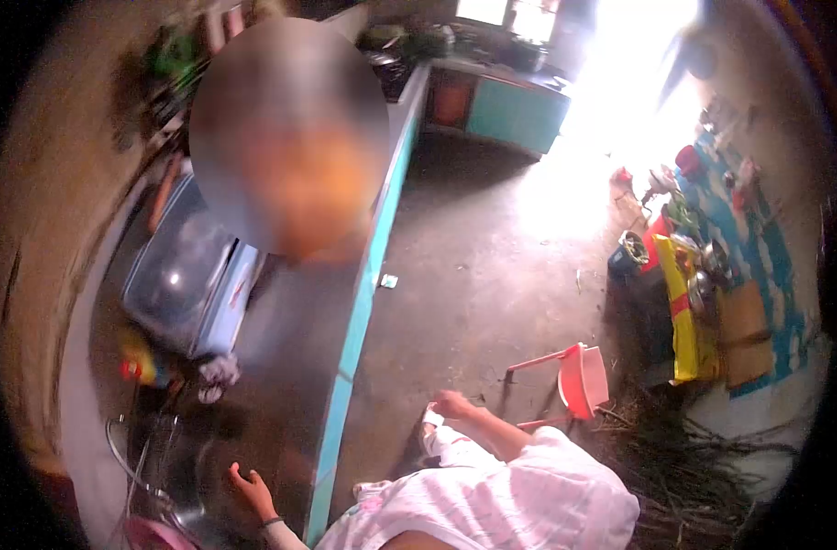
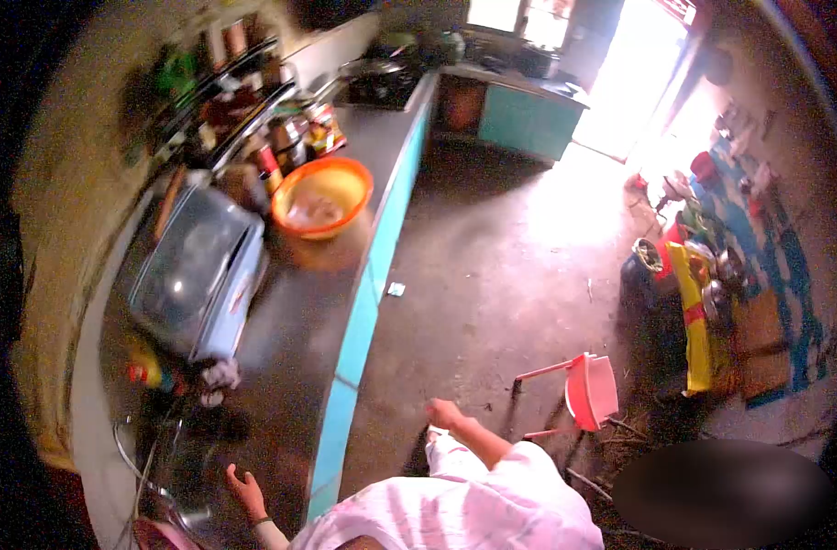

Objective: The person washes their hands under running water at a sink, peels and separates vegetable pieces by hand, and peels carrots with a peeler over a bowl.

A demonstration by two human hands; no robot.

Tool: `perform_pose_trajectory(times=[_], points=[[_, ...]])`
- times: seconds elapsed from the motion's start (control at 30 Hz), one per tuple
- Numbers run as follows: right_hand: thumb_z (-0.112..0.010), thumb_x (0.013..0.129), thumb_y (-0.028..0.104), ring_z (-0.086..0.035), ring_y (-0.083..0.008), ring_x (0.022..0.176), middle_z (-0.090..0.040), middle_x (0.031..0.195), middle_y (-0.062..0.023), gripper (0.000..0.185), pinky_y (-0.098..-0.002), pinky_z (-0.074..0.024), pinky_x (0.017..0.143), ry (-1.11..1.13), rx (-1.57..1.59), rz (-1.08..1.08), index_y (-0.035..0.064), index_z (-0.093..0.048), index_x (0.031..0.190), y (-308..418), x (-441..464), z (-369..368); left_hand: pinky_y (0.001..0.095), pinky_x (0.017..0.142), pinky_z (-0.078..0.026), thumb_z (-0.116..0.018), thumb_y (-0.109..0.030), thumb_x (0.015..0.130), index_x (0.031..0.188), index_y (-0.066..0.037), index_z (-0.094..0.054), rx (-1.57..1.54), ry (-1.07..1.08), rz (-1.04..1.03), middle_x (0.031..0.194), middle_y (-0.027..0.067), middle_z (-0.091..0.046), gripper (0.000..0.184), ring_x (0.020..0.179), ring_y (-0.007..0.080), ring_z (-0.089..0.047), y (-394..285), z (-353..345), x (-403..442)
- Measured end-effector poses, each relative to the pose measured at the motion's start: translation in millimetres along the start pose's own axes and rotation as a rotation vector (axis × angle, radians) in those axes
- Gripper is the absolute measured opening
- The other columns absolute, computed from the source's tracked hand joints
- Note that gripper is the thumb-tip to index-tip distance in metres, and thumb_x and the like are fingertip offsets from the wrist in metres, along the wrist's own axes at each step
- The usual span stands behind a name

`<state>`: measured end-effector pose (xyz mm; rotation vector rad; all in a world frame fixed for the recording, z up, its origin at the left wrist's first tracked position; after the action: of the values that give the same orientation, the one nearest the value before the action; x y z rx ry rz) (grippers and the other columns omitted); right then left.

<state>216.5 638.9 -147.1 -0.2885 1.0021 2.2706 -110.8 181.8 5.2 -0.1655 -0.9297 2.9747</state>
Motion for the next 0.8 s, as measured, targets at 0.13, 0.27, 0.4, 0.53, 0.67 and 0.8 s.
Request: perform_pose_trajectory(times=[0.13, 0.27, 0.4, 0.53, 0.67, 0.8], points=[[-0.059, 0.083, 0.026, -0.064, -0.0391, 0.085, -0.066, 0.086, -0.0206, 0.025, -0.0471, -0.0517, 0.074, -0.126, -0.064, -0.256, 0.0048, -0.065, 0.093, -117, -23, 118, 0.0426, 0.100, -0.037, -0.063, -0.011, 0.083, 0.121, -0.006, -0.049, 0.135, 0.066, -0.347, 0.131, 0.0154, -0.047, 0.040, 0.124, 0.0330, -0.043, -166, -82, -7], [-0.059, 0.084, 0.025, -0.064, -0.0368, 0.089, -0.066, 0.092, -0.0200, 0.025, -0.0452, -0.0515, 0.077, -0.611, 0.143, -0.338, 0.0050, -0.065, 0.098, -177, -66, 252, 0.0467, 0.100, -0.036, -0.063, -0.016, 0.084, 0.123, -0.009, -0.050, 0.085, 0.228, -0.612, 0.134, 0.0124, -0.045, 0.042, 0.127, 0.0315, -0.041, -361, -161, -26], [-0.059, 0.083, 0.028, -0.063, -0.0361, 0.092, -0.066, 0.093, -0.0196, 0.029, -0.0462, -0.0494, 0.084, -0.798, 0.089, -0.475, 0.0039, -0.064, 0.098, -232, -96, 330, 0.0464, 0.101, -0.036, -0.066, -0.017, 0.082, 0.124, -0.008, -0.050, 0.173, 0.353, -0.774, 0.133, 0.0139, -0.046, 0.046, 0.124, 0.0321, -0.043, -500, -233, -36], [-0.059, 0.082, 0.030, -0.061, -0.0355, 0.097, -0.066, 0.098, -0.0186, 0.032, -0.0468, -0.0472, 0.088, -0.813, 0.038, -0.858, 0.0050, -0.065, 0.101, -292, -133, 361, 0.0447, 0.100, -0.037, -0.070, -0.020, 0.077, 0.127, -0.006, -0.047, 0.264, 0.455, -0.919, 0.130, 0.0188, -0.047, 0.056, 0.122, 0.0352, -0.045, -580, -338, 7], [-0.054, 0.083, 0.031, -0.054, -0.0412, 0.110, -0.063, 0.110, -0.0202, 0.037, -0.0566, -0.0392, 0.096, -0.815, 0.453, -0.929, 0.0096, -0.064, 0.111, -368, -167, 353, 0.0435, 0.101, -0.037, -0.071, -0.024, 0.076, 0.131, -0.003, -0.043, 0.306, 0.562, -0.950, 0.131, 0.0217, -0.046, 0.066, 0.121, 0.0377, -0.045, -666, -432, 24], [-0.052, 0.082, 0.029, -0.035, -0.0472, 0.126, -0.054, 0.125, -0.0209, 0.039, -0.0689, -0.0181, 0.103, -0.557, 0.397, -1.349, 0.0100, -0.064, 0.114, -413, -206, 336, 0.0419, 0.103, -0.036, -0.072, -0.028, 0.075, 0.132, 0.000, -0.042, 0.449, 0.691, -0.991, 0.129, 0.0230, -0.047, 0.070, 0.121, 0.0379, -0.045, -788, -506, -23]])
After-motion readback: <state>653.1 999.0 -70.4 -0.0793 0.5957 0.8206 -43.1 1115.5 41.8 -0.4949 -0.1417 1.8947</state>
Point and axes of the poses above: each hand's wrist, its own x-axis towards the middle knuckle, its own z-axis out of the back of the hand, y = z × x, the point moved 10 cm from there along x, towards the middle knuckle
